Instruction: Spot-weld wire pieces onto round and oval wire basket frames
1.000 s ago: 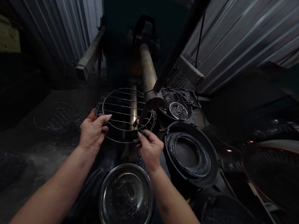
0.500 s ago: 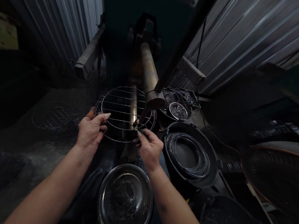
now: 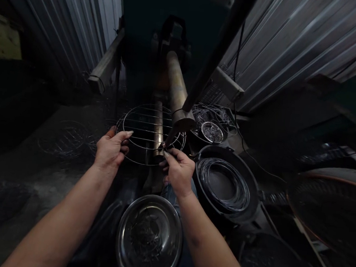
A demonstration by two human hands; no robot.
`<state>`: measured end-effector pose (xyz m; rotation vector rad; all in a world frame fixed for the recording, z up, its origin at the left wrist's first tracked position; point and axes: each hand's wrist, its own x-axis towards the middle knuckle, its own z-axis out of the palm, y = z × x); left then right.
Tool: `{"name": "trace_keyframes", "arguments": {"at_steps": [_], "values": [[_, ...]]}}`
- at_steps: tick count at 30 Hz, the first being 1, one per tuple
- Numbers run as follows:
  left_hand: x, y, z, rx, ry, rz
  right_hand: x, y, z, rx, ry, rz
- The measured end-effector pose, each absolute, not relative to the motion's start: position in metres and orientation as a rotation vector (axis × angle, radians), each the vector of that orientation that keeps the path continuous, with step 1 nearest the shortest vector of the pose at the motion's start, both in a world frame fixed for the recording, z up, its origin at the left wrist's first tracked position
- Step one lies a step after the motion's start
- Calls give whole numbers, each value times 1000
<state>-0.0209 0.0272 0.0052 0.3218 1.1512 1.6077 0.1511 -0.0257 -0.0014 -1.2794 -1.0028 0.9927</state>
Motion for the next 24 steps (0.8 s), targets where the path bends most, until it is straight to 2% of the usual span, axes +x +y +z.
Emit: {"name": "trace_keyframes", "arguments": {"at_steps": [6,16,21,24], "values": [[-20,30,8,319,1164,1630,171,-30,-4,-1349,-1229,1093],[-20,31,10,337,1206,1621,170,-28,-22,-1270,-1283,918],[-20,30,9,387,1227,1618,172,-28,-17,-1300,-1315,938],[-22,32,6,458,1225,1590,176,-42,-19,-1332,-1405,758]]}}
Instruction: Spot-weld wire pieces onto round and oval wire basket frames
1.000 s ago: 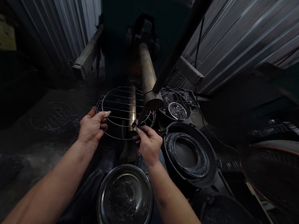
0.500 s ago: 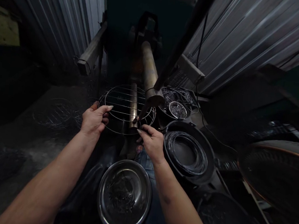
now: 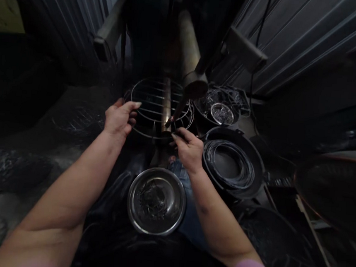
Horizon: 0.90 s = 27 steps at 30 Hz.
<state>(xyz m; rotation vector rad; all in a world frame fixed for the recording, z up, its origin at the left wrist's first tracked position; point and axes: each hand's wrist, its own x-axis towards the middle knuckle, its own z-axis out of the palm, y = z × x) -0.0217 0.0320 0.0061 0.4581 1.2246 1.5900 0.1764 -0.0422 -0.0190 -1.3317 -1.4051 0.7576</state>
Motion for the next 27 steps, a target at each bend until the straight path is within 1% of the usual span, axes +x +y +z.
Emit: {"name": "trace_keyframes", "arguments": {"at_steps": [2,4,8,10,12,17,22,27], "values": [[-25,36,4,476,1252,1569,178,-61,-25,-1370,-1498,569],[-28,40,3,490,1267,1544,175,-86,-35,-1427,-1710,530],[-33,47,6,578,1272,1495,155,-140,-61,-1636,-2456,882],[-34,48,9,584,1284,1505,141,-157,-72,-1766,-2751,963],[-34,48,11,566,1291,1526,129,-165,-78,-1778,-2913,1006],[-37,49,12,538,1286,1534,121,-162,-73,-1809,-2943,1124],[-35,50,16,523,1298,1525,130,-156,-75,-1884,-2746,1230],[-34,49,18,499,1330,1534,140,-161,-86,-1783,-2540,1379]]}}
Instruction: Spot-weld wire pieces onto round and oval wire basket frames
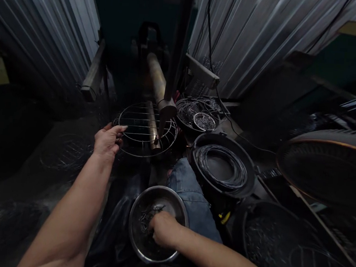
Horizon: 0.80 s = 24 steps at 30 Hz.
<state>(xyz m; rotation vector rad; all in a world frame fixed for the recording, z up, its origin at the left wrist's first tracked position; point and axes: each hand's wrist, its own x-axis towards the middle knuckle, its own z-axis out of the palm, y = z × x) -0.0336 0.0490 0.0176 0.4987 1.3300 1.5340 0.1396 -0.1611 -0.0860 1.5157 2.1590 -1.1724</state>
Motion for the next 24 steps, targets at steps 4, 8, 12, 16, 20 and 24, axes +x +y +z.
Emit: {"name": "trace_keyframes", "arguments": {"at_steps": [4,8,12,16,20,24], "values": [[-35,49,16,504,1316,1559,145,-166,-88,1587,2227,-1441],[-34,47,16,471,1309,1574,152,-151,-67,1543,2339,-1653],[-33,41,15,473,1325,1583,156,-111,-27,1858,2679,-1852],[-32,38,16,479,1323,1589,148,-73,-4,2597,2843,-1805],[-33,39,19,503,1301,1569,137,-62,-10,2608,2853,-1923],[-34,45,19,526,1310,1561,136,-68,-19,2639,2759,-1935]]}}
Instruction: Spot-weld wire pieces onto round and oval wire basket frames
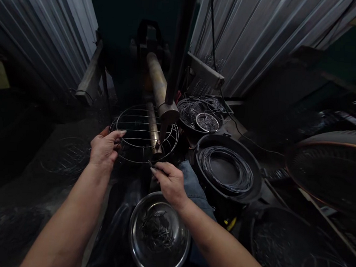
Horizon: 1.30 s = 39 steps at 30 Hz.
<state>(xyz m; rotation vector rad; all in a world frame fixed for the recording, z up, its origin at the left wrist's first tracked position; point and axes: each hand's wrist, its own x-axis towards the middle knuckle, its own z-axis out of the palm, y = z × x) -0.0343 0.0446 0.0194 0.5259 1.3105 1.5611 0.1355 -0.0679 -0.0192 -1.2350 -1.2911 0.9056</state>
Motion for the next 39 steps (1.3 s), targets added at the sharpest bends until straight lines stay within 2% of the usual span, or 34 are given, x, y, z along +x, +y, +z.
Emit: {"name": "trace_keyframes", "arguments": {"at_steps": [10,18,29,39], "values": [[-32,37,13,504,1267,1562,135,-62,-22,-1218,-1159,830],[-17,3,15,506,1202,1638,141,-49,-13,-1425,-1180,773],[-13,6,15,462,1134,1662,136,-52,-15,-1309,-1010,912],[-12,16,12,456,1135,1661,136,-50,-27,-1213,-952,886]]}}
